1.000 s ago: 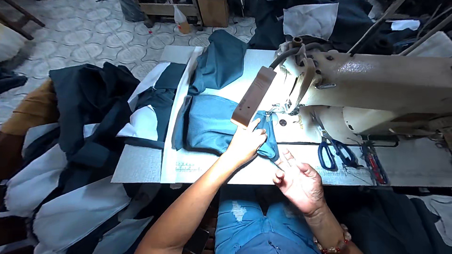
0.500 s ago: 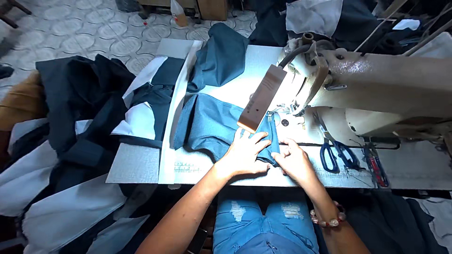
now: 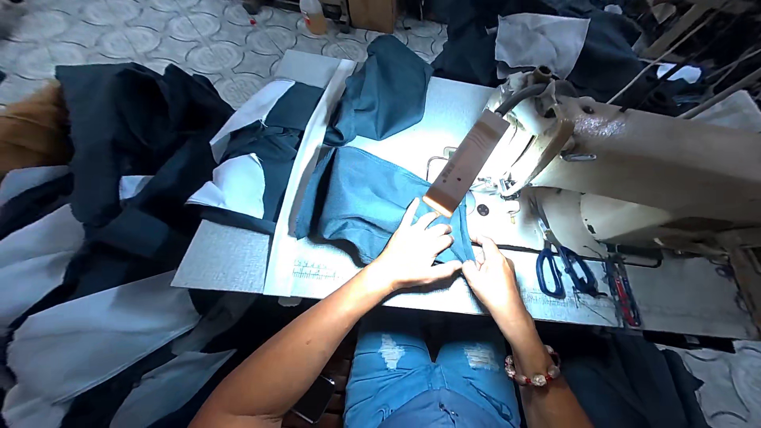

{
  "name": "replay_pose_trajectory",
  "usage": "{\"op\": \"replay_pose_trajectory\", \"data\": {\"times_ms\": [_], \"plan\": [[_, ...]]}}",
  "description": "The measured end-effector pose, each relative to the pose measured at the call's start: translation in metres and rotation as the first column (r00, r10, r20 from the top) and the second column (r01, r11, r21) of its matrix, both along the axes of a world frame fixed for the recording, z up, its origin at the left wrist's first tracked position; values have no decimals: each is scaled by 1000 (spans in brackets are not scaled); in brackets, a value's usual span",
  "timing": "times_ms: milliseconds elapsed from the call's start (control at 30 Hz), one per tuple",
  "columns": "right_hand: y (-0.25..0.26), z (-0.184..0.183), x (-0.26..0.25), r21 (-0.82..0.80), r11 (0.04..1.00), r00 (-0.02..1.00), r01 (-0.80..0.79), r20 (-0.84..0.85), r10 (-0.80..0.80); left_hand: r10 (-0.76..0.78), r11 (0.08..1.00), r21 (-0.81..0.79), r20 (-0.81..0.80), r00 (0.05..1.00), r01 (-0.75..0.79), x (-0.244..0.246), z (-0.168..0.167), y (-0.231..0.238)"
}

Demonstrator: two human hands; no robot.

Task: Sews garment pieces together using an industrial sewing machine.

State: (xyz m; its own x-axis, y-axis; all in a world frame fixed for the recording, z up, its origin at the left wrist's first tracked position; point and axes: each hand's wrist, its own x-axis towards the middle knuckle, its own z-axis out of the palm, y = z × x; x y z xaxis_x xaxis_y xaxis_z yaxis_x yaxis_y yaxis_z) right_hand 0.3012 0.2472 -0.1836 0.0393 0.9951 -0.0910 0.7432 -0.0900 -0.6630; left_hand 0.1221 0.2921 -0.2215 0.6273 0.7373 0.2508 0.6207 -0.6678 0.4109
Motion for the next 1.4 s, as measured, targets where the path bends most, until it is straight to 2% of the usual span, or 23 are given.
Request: {"op": "replay_pose_trajectory", "data": {"times_ms": [133,200,300,367,433,500,667,767,900,1033,1200,1333,1400], "plan": [[-5,1,-9,5,1000,1000,6,20,-6,153,988,-36,25,988,-152,15,1,-6],[-10,-4,-12,69,998,999,0,43,-3,178,983,-49,-13,984,-179,24,4,-4],[-15,-1,-19,75,997,993,-19,116,10,131,991,-31,-19,991,-131,21,2,0],[-15,6,-24,-19,999,982,-35,183,38,56,998,2,10,998,-56,11,-2,0],[-15,9,-28,-97,994,968,-50,240,73,10,1000,-29,9,1000,-10,3,-2,-5],[-12,15,-30,-197,978,950,-63,289,119,-2,997,-76,10,1000,2,1,0,-13],[-5,19,-17,-244,965,943,-95,289,166,30,986,-166,-9,1000,-31,12,4,-25],[-5,16,-15,-218,970,949,-110,266,168,16,982,-188,-10,1000,-18,8,5,-24],[-11,2,-24,-97,988,932,-121,330,147,-13,974,-226,-29,999,6,-4,5,-18],[-5,9,-26,-170,977,923,-126,341,179,-25,970,-244,-5,1000,23,-7,4,-12],[4,4,-24,-76,987,934,-145,317,162,-8,975,-221,42,999,17,-4,1,-4],[20,12,-28,-194,975,920,-106,352,170,11,979,-202,61,998,1,-1,-7,11],[30,9,-27,-175,980,925,-99,347,155,20,989,-145,76,997,-9,1,-13,20]]}}
